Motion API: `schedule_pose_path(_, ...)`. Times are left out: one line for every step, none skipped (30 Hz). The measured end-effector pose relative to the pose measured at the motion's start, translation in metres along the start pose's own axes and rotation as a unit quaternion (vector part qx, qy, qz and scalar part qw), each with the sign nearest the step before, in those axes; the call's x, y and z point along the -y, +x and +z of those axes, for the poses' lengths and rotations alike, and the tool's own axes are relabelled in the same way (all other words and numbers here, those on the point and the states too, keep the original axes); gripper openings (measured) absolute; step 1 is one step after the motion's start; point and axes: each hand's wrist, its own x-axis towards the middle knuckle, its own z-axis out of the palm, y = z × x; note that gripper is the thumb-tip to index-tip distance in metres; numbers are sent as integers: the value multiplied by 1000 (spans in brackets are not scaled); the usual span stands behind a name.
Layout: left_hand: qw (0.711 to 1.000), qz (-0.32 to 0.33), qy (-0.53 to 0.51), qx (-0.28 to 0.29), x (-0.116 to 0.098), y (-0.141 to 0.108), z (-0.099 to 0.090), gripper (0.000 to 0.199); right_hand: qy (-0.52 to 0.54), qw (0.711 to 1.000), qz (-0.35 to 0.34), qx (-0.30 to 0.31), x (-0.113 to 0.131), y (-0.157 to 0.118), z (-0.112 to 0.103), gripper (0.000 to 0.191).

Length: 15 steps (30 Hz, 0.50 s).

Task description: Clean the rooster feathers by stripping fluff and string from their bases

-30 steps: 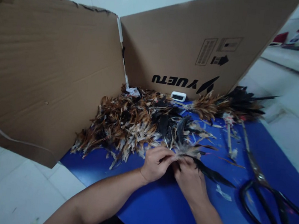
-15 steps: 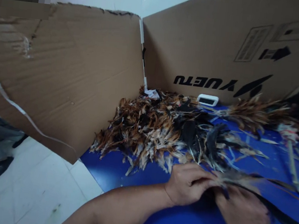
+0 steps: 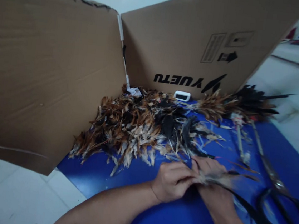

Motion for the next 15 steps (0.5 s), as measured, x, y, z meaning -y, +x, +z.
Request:
schedule_pose_path(1000,7,0,4,-1,0,0,28,-17,1000,-16,15,-1,2,-2,19)
schedule_pose_path(1000,14,0,9,-1,0,0,27,-31,999,-21,25,0,4,-4,20)
schedule_pose_path(1000,22,-2,13,-2,0,-1,27,-40,999,-18,23,1,5,-5,20)
schedule_pose_path(999,28,-4,17,-3,-1,-2,26,-37,999,-14,21,2,7,-6,20)
schedule_pose_path(999,35,-5,19,-4,-1,-2,26,-30,1000,-4,0,4,9,-6,20)
schedule_pose_path(999,40,-6,22,-4,-2,-3,25,-23,1000,1,-18,5,10,-5,19)
schedule_pose_path(999,42,-6,25,-5,-2,-3,25,-17,999,7,-36,7,11,-5,19)
schedule_pose_path(999,43,-5,29,-5,-3,-3,24,-14,998,14,-54,8,11,-4,18)
schedule_pose_path(999,43,-4,34,-5,-4,-3,23,-13,998,20,-62,9,12,-3,18)
schedule_pose_path(998,42,-4,38,-5,-4,-3,22,-12,997,29,-67,9,12,-2,18)
schedule_pose_path(998,42,-6,41,-5,-5,-2,22,-11,997,40,-71,9,11,-1,19)
schedule_pose_path(998,44,-7,43,-5,-5,-2,21,-8,996,50,-68,10,11,0,19)
schedule_pose_path(998,46,-9,42,-6,-5,-2,21,-2,996,59,-67,10,10,0,19)
schedule_pose_path(998,50,-10,40,-7,-5,-3,21,6,996,65,-66,10,10,1,19)
schedule_pose_path(998,52,-11,38,-8,-5,-3,20,17,995,69,-64,11,10,0,19)
